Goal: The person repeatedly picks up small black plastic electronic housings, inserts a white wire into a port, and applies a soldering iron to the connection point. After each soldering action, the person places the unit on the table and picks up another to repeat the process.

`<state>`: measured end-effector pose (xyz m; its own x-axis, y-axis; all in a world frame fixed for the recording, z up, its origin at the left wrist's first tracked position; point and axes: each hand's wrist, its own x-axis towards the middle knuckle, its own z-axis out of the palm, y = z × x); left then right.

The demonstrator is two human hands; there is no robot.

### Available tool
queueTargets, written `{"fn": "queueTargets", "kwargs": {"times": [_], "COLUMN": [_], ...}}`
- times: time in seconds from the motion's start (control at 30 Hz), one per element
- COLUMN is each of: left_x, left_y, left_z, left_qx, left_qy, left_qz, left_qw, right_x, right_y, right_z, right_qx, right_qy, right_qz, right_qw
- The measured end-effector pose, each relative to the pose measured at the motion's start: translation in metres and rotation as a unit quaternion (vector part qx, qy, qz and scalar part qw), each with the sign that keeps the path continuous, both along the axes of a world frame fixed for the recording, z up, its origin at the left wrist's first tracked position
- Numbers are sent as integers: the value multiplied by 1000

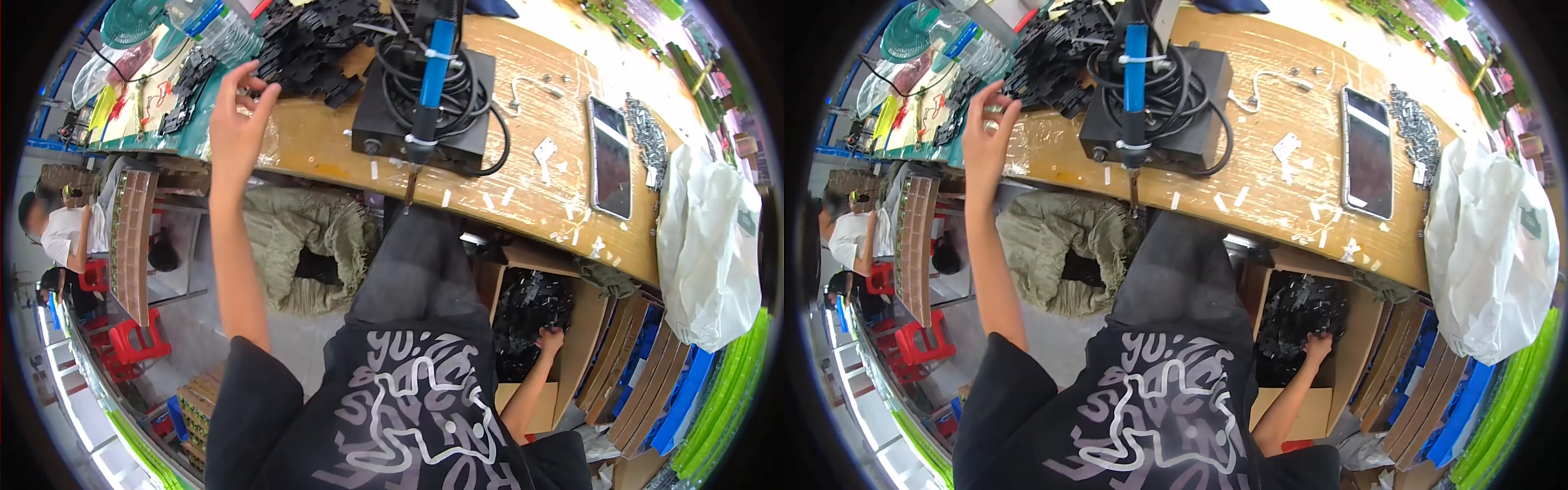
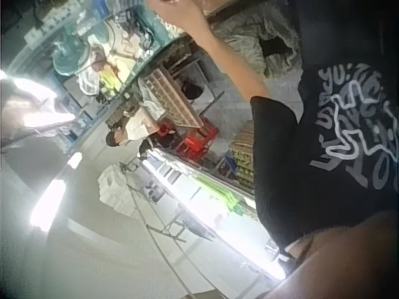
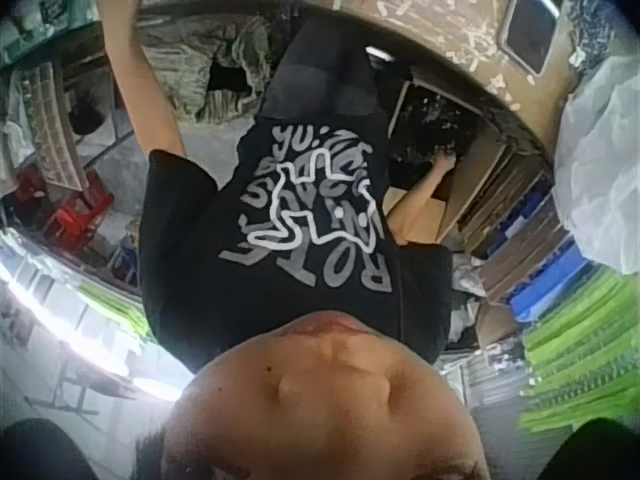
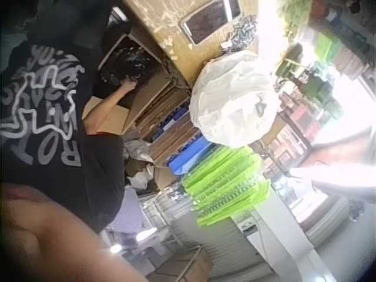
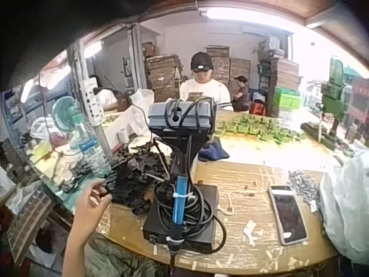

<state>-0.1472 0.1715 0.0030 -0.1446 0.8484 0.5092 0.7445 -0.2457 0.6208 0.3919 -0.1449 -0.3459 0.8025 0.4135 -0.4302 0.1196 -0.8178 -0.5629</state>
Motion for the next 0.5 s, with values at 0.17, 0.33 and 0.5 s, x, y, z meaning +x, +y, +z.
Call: {"fn": "queueTargets", "kwargs": {"times": [0.17, 0.33, 0.5], "left_x": [-25, -20, -41], "left_y": [70, 97, 123], "left_z": [19, 32, 14], "left_qx": [144, -30, 43], "left_qy": [339, 339, 303], "left_qz": [-2, 15, 17], "left_qw": [930, 940, 952], "right_x": [-30, -76, -98], "right_y": [39, 106, 160], "right_z": [103, 291, 391], "right_qx": [100, 147, 305], "right_qy": [91, 244, 86], "right_qz": [22, 242, 316], "right_qw": [991, 928, 894]}}
